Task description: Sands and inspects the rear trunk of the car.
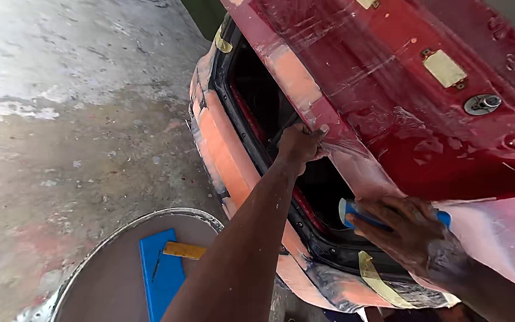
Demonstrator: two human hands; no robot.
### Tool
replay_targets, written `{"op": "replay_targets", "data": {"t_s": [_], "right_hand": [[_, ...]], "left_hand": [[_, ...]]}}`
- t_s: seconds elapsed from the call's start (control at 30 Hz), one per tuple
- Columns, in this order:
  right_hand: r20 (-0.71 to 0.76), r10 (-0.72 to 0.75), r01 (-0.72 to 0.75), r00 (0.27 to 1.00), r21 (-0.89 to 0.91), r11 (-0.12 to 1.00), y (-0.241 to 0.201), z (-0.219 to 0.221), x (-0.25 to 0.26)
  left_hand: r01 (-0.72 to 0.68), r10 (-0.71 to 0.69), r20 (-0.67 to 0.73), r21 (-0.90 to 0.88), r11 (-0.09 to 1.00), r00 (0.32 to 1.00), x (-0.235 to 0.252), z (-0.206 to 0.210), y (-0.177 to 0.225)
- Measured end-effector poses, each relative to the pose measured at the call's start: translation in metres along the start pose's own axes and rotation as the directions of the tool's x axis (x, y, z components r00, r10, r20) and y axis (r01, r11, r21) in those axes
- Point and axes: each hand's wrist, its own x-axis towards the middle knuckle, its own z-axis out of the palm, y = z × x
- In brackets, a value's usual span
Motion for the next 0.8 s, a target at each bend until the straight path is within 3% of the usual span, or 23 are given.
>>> {"op": "replay_targets", "data": {"t_s": [0.1,0.2,0.3,0.37,0.43,0.5,0.57,0.63,0.7,0.8], "right_hand": [[-0.030,0.024,-0.023,0.999,0.051,0.998,0.022,0.002,0.049],[0.067,0.077,-0.078,0.995,0.018,0.997,-0.017,-0.005,-0.035],[0.239,0.079,-0.071,0.968,-0.042,0.997,-0.040,-0.020,-0.086],[0.136,0.110,-0.109,0.985,-0.021,0.994,-0.027,-0.011,-0.056],[-0.066,0.153,-0.154,0.986,-0.009,0.988,-0.009,0.000,-0.008],[-0.166,0.257,-0.257,0.952,0.024,0.966,0.001,0.003,0.019],[-0.175,0.345,-0.351,0.922,-0.001,0.936,-0.012,0.001,-0.009],[-0.102,0.396,-0.404,0.912,-0.069,0.912,-0.041,-0.009,-0.067],[-0.056,0.420,-0.423,0.906,-0.078,0.903,-0.054,-0.016,-0.096],[-0.173,0.467,-0.484,0.867,-0.074,0.872,-0.030,-0.008,-0.048]], "left_hand": [[0.005,-0.006,-0.029,-0.032,0.999,1.000,0.001,0.004,-0.002],[0.044,-0.048,-0.169,-0.029,0.999,0.984,-0.004,-0.015,-0.014],[0.063,0.026,-0.309,0.275,0.959,0.951,-0.020,-0.065,-0.033],[-0.051,0.255,-0.287,0.568,0.822,0.923,-0.032,-0.067,-0.022],[-0.260,0.509,-0.116,0.750,0.608,0.853,-0.040,-0.039,-0.002],[-0.492,0.695,0.118,0.790,0.367,0.709,-0.029,0.005,0.021],[-0.651,0.754,0.354,0.748,0.128,0.554,-0.012,0.048,0.041],[-0.725,0.696,0.557,0.684,-0.076,0.453,0.007,0.075,0.053],[-0.730,0.580,0.674,0.657,-0.188,0.457,0.030,0.085,0.057],[-0.690,0.489,0.731,0.655,-0.306,0.477,0.063,0.085,0.056]]}}
